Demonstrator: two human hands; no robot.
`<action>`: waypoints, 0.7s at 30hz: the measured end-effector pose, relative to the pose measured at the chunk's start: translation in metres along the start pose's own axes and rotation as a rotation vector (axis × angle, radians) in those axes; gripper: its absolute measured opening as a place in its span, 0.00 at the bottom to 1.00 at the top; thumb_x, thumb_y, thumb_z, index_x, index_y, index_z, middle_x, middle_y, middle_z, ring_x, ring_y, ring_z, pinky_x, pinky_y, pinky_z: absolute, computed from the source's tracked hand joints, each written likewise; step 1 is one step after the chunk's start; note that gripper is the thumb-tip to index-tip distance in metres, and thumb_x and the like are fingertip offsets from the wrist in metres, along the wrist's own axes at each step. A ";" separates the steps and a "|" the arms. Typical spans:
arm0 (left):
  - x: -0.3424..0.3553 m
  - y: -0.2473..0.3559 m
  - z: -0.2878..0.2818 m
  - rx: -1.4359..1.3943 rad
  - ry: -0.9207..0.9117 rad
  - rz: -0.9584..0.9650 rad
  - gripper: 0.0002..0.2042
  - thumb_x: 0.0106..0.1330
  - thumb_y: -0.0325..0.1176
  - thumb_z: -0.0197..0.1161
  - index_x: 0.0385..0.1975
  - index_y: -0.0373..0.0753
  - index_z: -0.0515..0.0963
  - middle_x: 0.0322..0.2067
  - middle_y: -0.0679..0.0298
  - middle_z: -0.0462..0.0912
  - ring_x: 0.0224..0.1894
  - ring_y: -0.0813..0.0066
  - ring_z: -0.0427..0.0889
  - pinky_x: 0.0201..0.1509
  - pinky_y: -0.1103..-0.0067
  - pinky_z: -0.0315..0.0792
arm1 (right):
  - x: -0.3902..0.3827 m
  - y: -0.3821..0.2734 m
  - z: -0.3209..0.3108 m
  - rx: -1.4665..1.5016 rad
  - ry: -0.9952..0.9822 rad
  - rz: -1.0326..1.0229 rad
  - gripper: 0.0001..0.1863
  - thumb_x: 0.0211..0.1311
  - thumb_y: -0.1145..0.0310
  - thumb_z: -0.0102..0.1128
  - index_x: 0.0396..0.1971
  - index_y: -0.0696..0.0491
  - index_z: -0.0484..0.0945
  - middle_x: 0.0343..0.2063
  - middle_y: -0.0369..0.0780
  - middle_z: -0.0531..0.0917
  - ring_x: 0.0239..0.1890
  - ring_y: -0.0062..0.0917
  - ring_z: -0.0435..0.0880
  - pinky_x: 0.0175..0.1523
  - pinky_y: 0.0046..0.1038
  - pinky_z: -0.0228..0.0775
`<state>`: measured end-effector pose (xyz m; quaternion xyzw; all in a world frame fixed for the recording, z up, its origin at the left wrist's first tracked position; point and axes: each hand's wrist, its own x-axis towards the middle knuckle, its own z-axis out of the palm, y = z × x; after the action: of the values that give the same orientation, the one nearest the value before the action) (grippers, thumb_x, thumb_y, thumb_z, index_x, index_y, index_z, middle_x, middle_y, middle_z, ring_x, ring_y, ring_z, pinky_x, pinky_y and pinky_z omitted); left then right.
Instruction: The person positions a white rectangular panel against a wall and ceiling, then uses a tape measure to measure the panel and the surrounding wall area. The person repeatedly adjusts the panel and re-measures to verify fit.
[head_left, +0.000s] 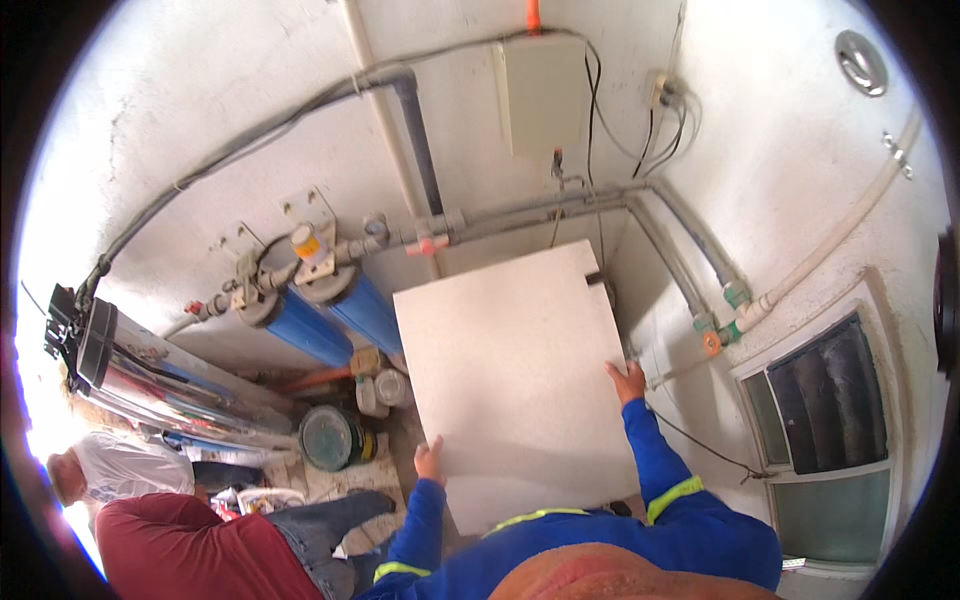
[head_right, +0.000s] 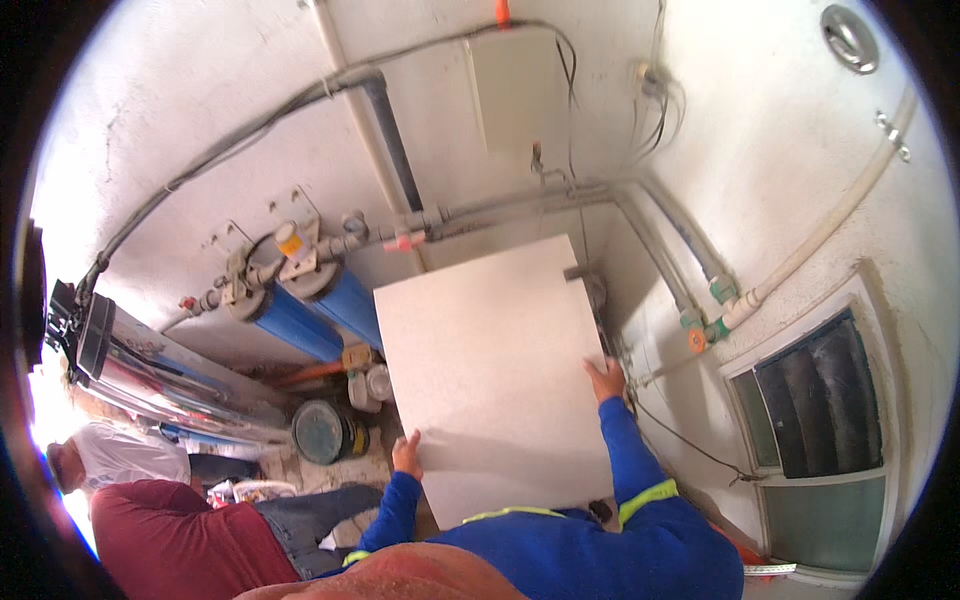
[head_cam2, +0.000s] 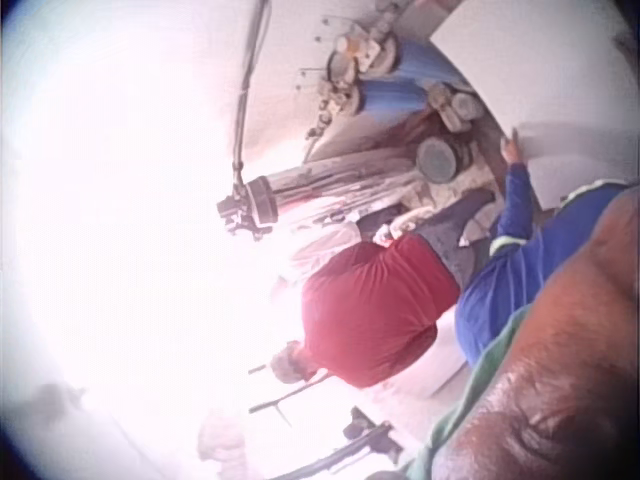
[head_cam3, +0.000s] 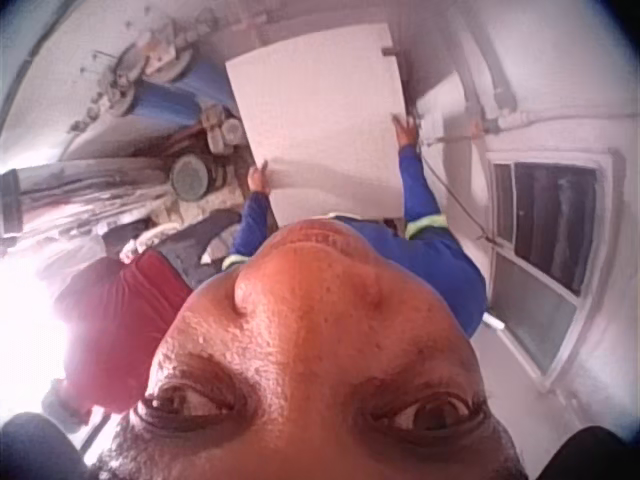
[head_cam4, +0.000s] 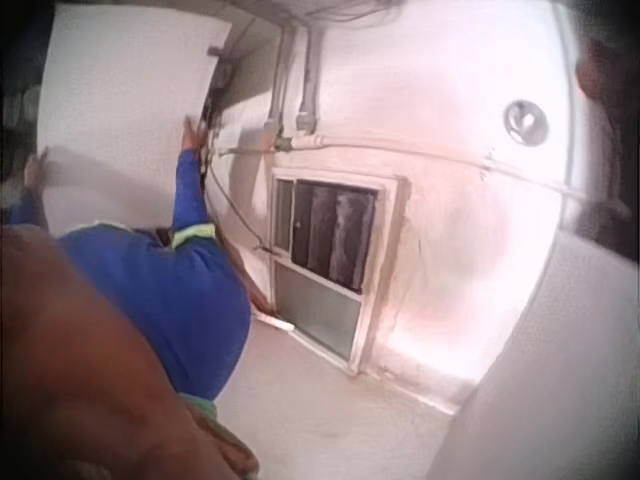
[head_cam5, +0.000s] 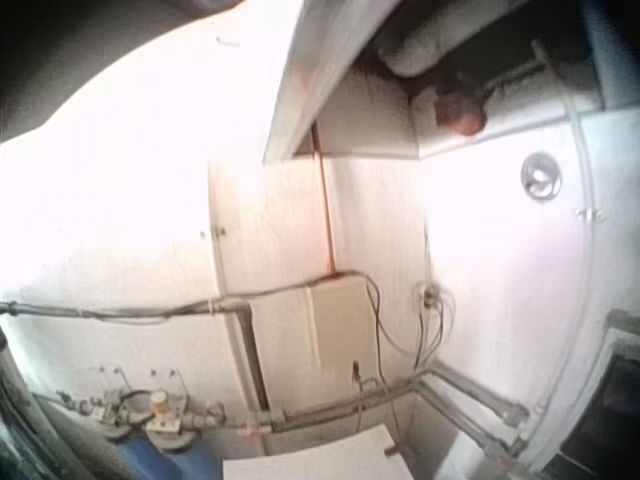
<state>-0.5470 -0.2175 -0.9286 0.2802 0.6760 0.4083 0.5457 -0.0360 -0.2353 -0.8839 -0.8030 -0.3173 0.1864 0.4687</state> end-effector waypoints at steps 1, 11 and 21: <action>-0.013 0.012 0.004 -0.104 -0.035 0.025 0.10 0.64 0.29 0.70 0.35 0.38 0.73 0.35 0.66 0.81 0.37 0.77 0.80 0.42 0.77 0.76 | -0.010 -0.013 -0.012 0.023 0.013 0.041 0.23 0.52 0.56 0.78 0.38 0.60 0.82 0.37 0.43 0.87 0.40 0.30 0.84 0.47 0.34 0.76; -0.107 0.212 0.032 -0.077 -0.280 0.715 0.16 0.57 0.20 0.71 0.43 0.32 0.76 0.39 0.65 0.82 0.40 0.79 0.79 0.46 0.78 0.75 | -0.040 -0.171 -0.148 0.740 0.133 -0.307 0.23 0.58 0.71 0.74 0.51 0.57 0.75 0.49 0.36 0.80 0.52 0.21 0.77 0.59 0.27 0.68; -0.147 0.501 0.081 0.143 0.121 1.485 0.13 0.57 0.26 0.76 0.31 0.31 0.75 0.28 0.64 0.80 0.30 0.83 0.74 0.32 0.82 0.73 | 0.085 -0.405 -0.253 0.777 0.341 -1.022 0.18 0.64 0.64 0.72 0.44 0.57 0.74 0.41 0.36 0.80 0.42 0.17 0.74 0.53 0.24 0.70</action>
<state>-0.4658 -0.0635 -0.4295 0.6747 0.3629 0.6391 0.0688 0.0414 -0.1916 -0.4072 -0.3421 -0.4893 -0.0883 0.7974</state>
